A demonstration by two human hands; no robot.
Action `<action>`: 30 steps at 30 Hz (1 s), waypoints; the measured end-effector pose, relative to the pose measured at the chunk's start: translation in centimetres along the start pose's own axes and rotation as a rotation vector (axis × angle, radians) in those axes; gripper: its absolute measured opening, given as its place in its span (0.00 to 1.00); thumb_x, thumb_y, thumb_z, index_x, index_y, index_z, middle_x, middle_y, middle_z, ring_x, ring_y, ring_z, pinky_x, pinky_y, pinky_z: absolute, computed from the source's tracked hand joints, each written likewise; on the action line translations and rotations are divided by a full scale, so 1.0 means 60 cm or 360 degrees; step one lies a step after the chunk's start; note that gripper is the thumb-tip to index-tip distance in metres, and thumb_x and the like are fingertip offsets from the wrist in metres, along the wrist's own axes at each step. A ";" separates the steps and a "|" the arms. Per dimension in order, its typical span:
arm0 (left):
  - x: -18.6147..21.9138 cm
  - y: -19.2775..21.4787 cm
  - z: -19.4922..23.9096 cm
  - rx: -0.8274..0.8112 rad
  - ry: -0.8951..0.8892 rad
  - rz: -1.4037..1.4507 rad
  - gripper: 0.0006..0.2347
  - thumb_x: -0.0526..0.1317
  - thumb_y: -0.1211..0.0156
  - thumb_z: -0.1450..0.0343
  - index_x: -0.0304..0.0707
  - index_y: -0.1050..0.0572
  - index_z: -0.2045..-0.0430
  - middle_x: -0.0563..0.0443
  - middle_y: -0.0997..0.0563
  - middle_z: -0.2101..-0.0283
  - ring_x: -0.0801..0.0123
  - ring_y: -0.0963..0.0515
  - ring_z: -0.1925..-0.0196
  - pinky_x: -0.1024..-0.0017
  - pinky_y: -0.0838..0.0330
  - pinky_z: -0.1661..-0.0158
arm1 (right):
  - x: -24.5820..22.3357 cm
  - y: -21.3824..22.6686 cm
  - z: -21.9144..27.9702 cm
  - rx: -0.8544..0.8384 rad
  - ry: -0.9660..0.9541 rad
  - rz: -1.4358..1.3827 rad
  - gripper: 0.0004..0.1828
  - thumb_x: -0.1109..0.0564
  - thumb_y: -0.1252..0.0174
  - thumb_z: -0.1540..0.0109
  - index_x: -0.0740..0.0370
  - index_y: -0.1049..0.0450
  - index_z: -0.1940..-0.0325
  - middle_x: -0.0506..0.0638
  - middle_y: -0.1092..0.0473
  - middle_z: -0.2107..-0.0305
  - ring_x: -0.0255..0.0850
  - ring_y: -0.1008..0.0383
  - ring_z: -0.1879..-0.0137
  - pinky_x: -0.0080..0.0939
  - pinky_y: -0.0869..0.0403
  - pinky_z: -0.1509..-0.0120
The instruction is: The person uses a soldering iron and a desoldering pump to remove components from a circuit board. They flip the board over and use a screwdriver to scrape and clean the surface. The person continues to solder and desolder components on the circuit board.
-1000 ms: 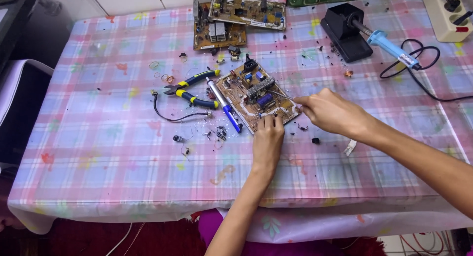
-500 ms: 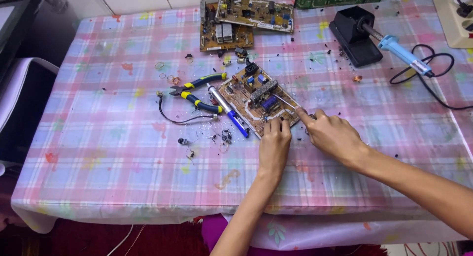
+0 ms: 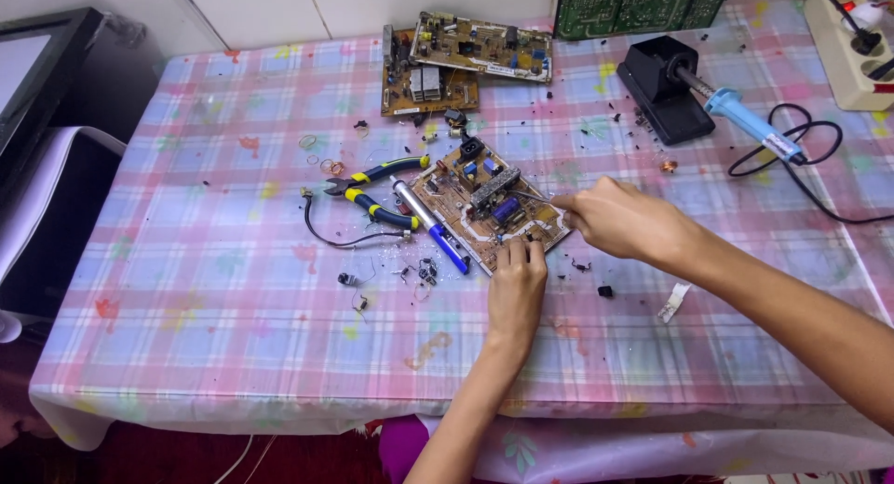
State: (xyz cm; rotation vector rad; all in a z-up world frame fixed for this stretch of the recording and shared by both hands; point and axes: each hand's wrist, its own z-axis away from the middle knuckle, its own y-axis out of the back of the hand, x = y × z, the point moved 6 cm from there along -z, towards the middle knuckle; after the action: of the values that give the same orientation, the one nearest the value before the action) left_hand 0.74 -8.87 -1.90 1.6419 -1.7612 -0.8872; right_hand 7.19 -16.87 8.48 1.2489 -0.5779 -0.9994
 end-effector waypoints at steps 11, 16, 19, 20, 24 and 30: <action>0.002 0.007 -0.007 0.0008 -0.0019 -0.0050 0.02 0.30 0.49 0.35 0.37 0.29 0.76 0.47 0.26 0.70 0.66 0.23 0.69 0.81 0.28 0.75 | 0.019 -0.120 0.028 0.0449 -0.0020 0.0214 0.23 0.57 0.63 0.40 0.48 0.39 0.41 0.58 0.31 0.72 0.59 0.25 0.71 0.56 0.25 0.70; 0.003 0.005 -0.006 0.0011 -0.0022 -0.0048 0.02 0.30 0.50 0.35 0.37 0.29 0.76 0.46 0.26 0.69 0.65 0.23 0.68 0.80 0.28 0.75 | -0.011 -0.057 0.016 0.0294 -0.0046 0.0237 0.24 0.58 0.63 0.42 0.48 0.37 0.42 0.58 0.30 0.75 0.58 0.24 0.72 0.55 0.25 0.71; 0.002 0.005 -0.008 0.0019 -0.0018 -0.0028 0.02 0.29 0.49 0.35 0.36 0.29 0.75 0.45 0.26 0.69 0.64 0.23 0.68 0.80 0.28 0.74 | -0.014 -0.044 -0.014 0.0147 -0.0037 0.0292 0.23 0.62 0.58 0.44 0.54 0.33 0.46 0.59 0.30 0.79 0.58 0.24 0.72 0.55 0.26 0.72; 0.002 0.006 -0.006 0.0021 -0.0020 -0.0021 0.02 0.29 0.49 0.35 0.36 0.29 0.75 0.45 0.26 0.69 0.64 0.23 0.68 0.80 0.28 0.73 | -0.015 -0.044 -0.021 0.0126 -0.0017 0.0274 0.20 0.63 0.56 0.45 0.57 0.30 0.50 0.62 0.30 0.78 0.59 0.25 0.72 0.55 0.26 0.72; 0.004 -0.002 0.001 0.0019 -0.0020 -0.0005 0.02 0.29 0.49 0.35 0.35 0.29 0.74 0.44 0.26 0.69 0.63 0.23 0.67 0.79 0.28 0.72 | -0.020 -0.039 -0.041 0.0039 -0.0039 0.0196 0.15 0.64 0.58 0.44 0.62 0.27 0.60 0.65 0.31 0.80 0.61 0.25 0.71 0.57 0.27 0.73; 0.004 0.000 -0.002 0.0039 -0.0022 -0.0013 0.02 0.30 0.49 0.35 0.35 0.29 0.74 0.44 0.26 0.68 0.65 0.23 0.67 0.80 0.28 0.73 | -0.027 -0.020 -0.045 0.0041 0.0036 0.0224 0.10 0.64 0.51 0.46 0.66 0.24 0.66 0.68 0.30 0.80 0.62 0.26 0.72 0.54 0.27 0.74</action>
State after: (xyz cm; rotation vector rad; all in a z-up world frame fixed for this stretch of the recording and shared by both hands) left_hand 0.81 -9.10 -1.83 1.6636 -1.7824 -0.8860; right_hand 8.27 -14.15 6.88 1.2232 -0.6535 -0.8613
